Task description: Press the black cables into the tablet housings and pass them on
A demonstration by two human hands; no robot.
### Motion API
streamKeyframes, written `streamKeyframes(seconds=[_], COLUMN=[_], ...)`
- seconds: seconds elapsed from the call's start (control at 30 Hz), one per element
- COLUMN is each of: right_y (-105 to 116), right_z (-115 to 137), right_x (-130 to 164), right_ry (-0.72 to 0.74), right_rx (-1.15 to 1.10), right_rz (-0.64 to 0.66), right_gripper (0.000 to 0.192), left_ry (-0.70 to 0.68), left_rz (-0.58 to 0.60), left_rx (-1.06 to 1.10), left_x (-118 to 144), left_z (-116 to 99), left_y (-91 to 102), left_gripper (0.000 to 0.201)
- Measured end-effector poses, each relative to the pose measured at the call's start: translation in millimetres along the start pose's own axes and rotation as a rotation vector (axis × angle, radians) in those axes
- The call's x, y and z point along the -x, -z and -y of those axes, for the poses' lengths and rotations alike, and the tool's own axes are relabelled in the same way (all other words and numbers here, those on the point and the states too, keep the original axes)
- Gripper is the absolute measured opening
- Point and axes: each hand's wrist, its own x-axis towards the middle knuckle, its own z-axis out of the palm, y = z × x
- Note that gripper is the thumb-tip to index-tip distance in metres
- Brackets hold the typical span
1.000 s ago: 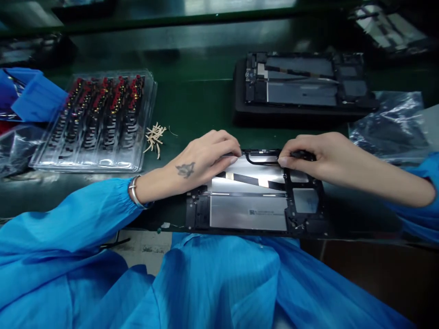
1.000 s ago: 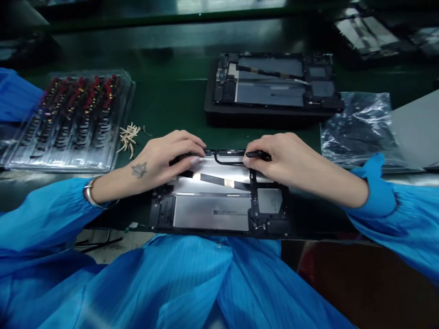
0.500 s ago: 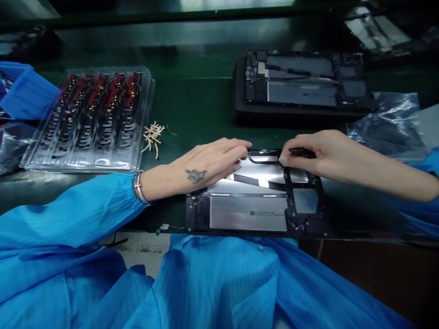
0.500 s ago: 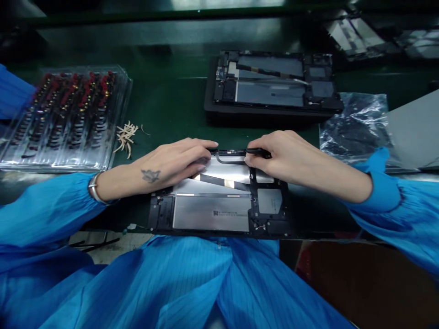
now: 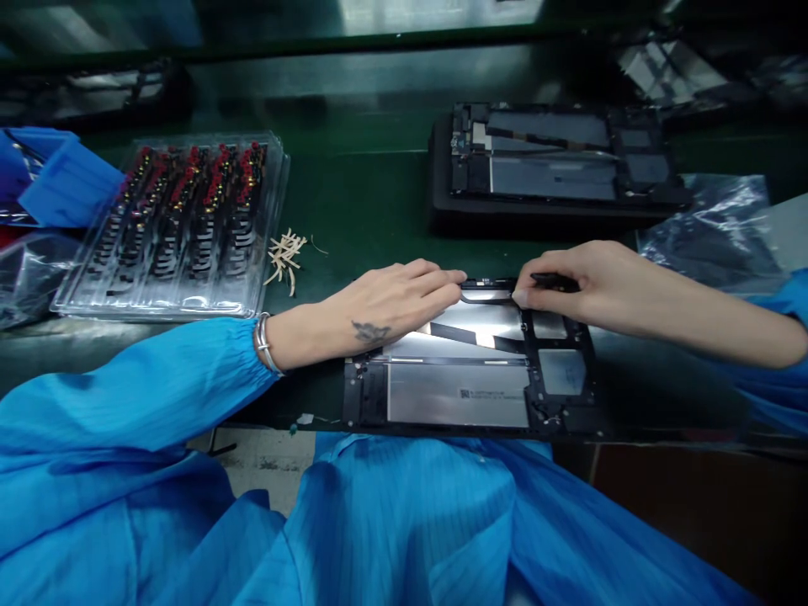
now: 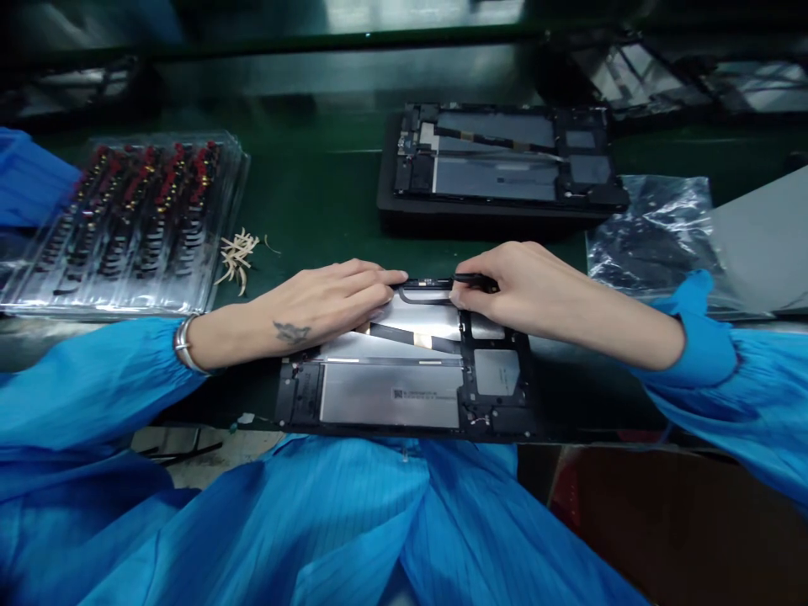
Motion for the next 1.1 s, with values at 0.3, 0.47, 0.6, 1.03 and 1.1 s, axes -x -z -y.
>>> streamKeyframes(seconds=[0.3,0.47,0.6,1.03,1.1], right_y=[2,-5,-6,-8,-8], right_z=[8,13,15,17,14], right_x=[8,9,7,4,2], right_ry=[-0.089,-0.089,-0.090,-0.053,-0.040], right_rx=[-0.032,0.092,0.165,0.292,0.291], right_rz=[-0.030,-0.073,-0.059,-0.011,-0.016], right_gripper=[0.036,0.026,0.021,0.024,0.024], left_ry=[-0.130,-0.136,-0.155,-0.193,-0.189], left_rz=[-0.154,-0.155,-0.162,-0.139,-0.107], left_rx=[-0.143,-0.180,-0.227,-0.322,-0.322], left_x=[6,5,4,2,-1], left_z=[6,5,5,3,1], left_y=[-7.0,-5.7,-5.5,0.1,2.5], left_gripper=[0.034,0.039,0.039,0.037,0.038])
